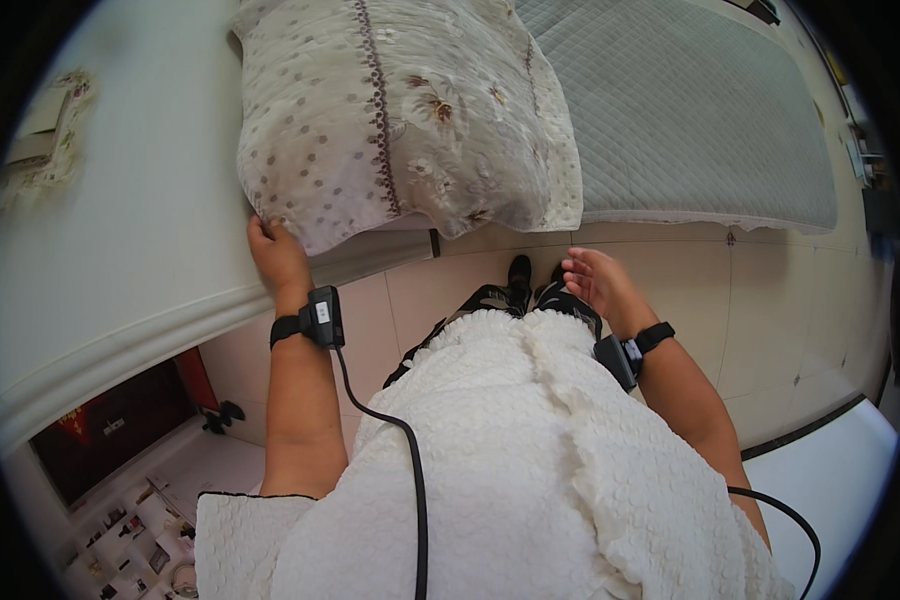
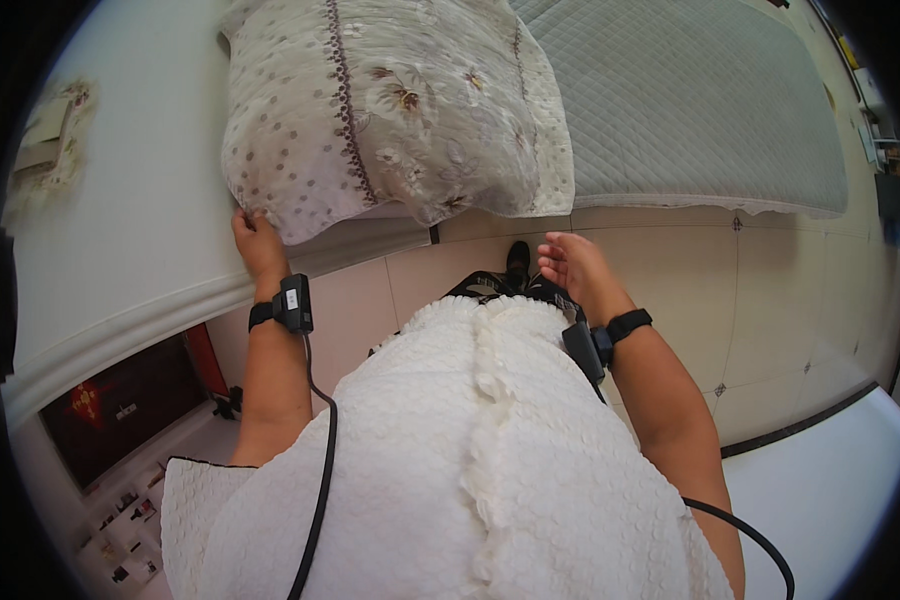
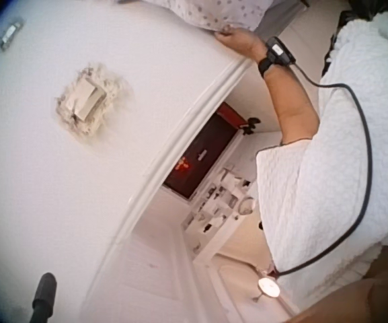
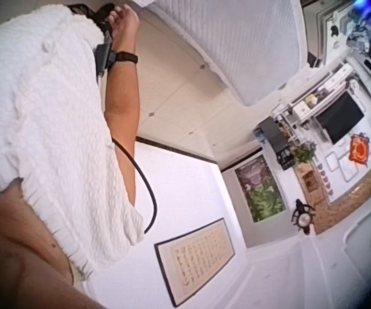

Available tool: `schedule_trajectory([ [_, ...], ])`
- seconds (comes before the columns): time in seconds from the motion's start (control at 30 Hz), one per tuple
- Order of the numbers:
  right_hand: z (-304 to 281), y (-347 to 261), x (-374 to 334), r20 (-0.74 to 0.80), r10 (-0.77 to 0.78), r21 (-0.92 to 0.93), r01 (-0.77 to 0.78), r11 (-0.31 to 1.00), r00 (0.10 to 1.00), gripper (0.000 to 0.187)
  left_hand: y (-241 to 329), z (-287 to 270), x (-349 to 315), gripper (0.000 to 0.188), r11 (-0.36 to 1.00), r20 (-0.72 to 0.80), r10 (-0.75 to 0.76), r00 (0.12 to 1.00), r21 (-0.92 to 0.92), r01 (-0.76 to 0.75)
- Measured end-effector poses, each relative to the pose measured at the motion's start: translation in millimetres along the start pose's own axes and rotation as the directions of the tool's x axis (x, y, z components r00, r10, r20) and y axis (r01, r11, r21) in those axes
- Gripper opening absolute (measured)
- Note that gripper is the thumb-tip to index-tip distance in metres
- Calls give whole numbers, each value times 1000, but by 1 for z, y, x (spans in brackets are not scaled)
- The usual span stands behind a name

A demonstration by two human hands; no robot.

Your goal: The person cleans floral and leaf-patterned cushions and pillows with a cloth, then arranges them on a sectional sofa before spreading a floral quilt over one section.

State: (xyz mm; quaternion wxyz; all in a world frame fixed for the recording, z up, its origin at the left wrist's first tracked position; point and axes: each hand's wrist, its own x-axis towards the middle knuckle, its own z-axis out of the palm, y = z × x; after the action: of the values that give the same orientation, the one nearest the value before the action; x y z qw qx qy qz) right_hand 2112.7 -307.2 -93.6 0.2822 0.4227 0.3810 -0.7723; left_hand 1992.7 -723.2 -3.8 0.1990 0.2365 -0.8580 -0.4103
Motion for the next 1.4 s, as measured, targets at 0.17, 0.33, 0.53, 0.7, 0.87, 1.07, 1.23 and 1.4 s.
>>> schedule_trajectory([
  [0.17,-26,12,-6,-38,-4,26,5,1000,999,14,53,-16,-16,41,835,-87,443,892,402,-376],
  [0.33,-62,15,-12,-58,-120,26,122,992,991,12,43,-17,-6,52,578,61,609,791,649,-496],
  [0.53,-87,38,-22,-137,-168,-108,154,982,976,14,37,1,-25,54,677,302,580,757,338,-653],
  [0.7,-92,47,-45,-327,-86,-120,49,992,941,13,35,3,-24,56,731,255,500,828,388,-561],
  [0.87,-139,41,-74,-381,-158,-59,146,987,911,14,101,27,-37,50,631,220,664,715,347,-693],
  [1.07,-124,-71,-166,-156,-644,136,662,737,749,17,191,94,-86,23,557,263,791,553,65,-828],
  [1.23,-84,-163,-356,466,-764,53,847,528,447,13,202,200,-185,22,819,817,491,303,-314,-481],
  [1.4,-136,-183,-454,871,-491,357,718,598,-24,13,133,279,-286,26,797,987,4,-163,-102,-595],
])
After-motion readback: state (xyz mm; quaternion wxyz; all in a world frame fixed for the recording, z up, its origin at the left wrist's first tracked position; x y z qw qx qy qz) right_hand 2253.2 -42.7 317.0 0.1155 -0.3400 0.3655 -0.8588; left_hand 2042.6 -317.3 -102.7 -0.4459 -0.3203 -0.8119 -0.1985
